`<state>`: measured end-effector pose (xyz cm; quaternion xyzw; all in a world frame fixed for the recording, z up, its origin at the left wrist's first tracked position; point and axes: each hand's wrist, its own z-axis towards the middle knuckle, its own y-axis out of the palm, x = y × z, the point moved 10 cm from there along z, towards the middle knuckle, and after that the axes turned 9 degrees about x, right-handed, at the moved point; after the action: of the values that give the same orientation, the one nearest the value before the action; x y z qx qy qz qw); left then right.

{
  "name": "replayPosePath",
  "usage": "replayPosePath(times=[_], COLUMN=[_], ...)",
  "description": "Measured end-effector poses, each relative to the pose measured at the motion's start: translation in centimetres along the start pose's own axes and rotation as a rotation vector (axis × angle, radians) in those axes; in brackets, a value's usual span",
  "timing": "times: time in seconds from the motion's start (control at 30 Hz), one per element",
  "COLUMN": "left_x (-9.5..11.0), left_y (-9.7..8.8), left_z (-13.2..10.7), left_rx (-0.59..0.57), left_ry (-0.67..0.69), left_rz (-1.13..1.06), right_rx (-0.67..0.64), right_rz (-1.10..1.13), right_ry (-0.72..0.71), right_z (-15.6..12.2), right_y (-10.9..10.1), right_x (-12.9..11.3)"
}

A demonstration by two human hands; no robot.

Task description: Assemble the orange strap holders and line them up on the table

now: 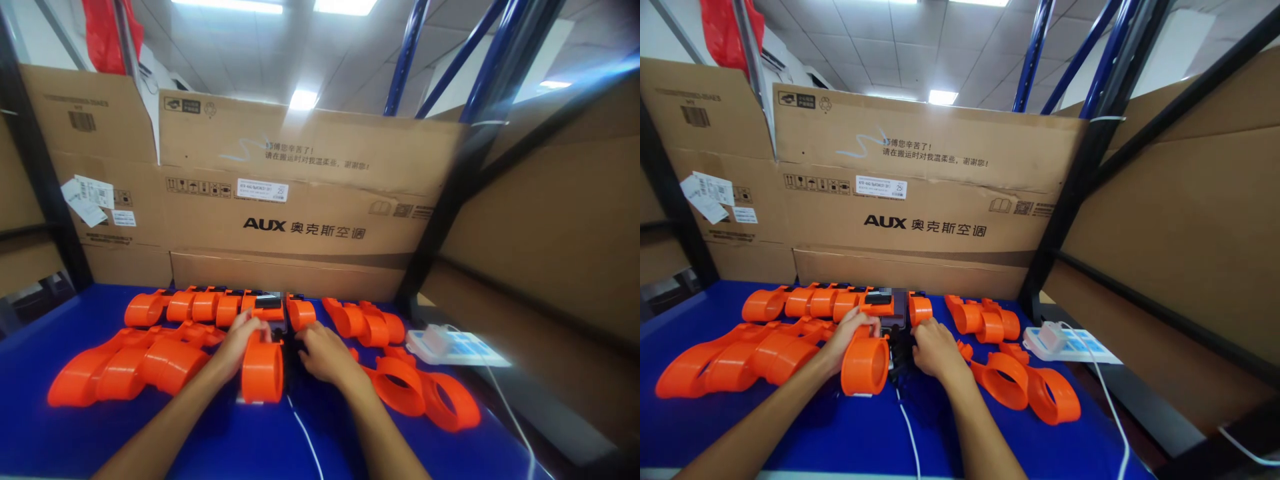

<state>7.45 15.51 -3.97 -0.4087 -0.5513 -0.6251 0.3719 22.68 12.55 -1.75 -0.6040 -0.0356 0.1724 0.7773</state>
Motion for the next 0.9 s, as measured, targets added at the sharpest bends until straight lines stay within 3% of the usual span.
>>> replayPosePath(times=[0.13, 0.4, 0.53, 0.7, 0.9], left_x=[0.1, -0.2, 0.1, 1.0, 0.7], left_y=[0.0, -0.4, -0.3, 0.3, 0.9], left_z=[0.0, 0.3, 0.1, -0.5, -0.5], left_rx=[-0.003, 0.01, 0.027, 0.053, -0.014], left_ry=[0.005, 0.015, 0.029, 0.034, 0.044], left_rz=[0.025, 0.053, 0.063, 0.03, 0.11], right_rx=[0.186, 0.34, 0.379, 0.459, 0.499], right_rz=[0.002, 0.031, 0.256, 0.669, 1.004], right_ry=[-0.094, -0.068, -0.016, -0.048, 0.15], right_z=[0.0, 0.2, 0.4, 0.6, 0.9], right_y=[-1.4, -3.7, -4.8, -5.4, -3.3], right_x=[-0.7, -0.2, 0.3, 0.1, 1.8])
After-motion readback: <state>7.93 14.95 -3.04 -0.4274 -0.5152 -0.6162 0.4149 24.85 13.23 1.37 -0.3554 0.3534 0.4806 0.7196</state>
